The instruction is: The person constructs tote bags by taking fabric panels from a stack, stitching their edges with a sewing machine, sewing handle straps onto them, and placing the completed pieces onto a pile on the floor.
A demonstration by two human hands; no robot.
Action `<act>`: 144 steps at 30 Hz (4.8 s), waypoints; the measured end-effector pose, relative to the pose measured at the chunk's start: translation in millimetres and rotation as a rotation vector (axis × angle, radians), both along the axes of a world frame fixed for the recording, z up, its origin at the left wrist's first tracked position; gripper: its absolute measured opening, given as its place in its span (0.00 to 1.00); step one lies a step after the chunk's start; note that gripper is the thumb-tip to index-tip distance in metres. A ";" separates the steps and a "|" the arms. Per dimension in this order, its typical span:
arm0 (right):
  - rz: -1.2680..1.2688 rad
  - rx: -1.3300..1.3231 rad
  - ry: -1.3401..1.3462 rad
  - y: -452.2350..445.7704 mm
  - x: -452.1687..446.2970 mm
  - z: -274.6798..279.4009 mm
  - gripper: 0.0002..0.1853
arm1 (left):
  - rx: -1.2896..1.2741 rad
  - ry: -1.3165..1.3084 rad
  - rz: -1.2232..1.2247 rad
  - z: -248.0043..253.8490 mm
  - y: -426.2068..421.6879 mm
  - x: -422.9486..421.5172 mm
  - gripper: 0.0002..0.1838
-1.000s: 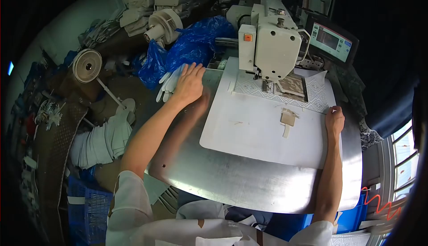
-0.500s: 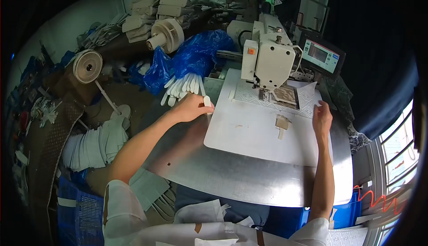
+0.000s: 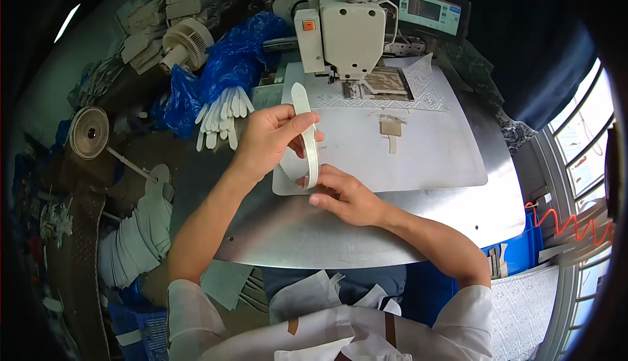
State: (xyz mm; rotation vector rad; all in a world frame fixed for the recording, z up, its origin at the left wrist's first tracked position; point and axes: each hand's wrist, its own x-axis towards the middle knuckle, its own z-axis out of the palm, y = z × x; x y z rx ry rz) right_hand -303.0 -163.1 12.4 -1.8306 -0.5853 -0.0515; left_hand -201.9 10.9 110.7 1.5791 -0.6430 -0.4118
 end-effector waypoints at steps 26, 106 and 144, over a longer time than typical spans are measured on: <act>-0.557 0.303 0.097 -54.7 43.3 12.2 0.19 | 0.474 -0.044 -0.002 -61.8 -78.0 8.6 0.11; -0.869 -0.652 -0.407 -203.0 -17.0 -11.5 0.10 | 0.821 -1.094 -0.169 -118.5 -81.7 143.5 0.41; -0.780 -0.775 -0.360 -277.3 87.8 -27.5 0.12 | 0.987 -0.952 -0.121 -91.2 -110.3 171.2 0.31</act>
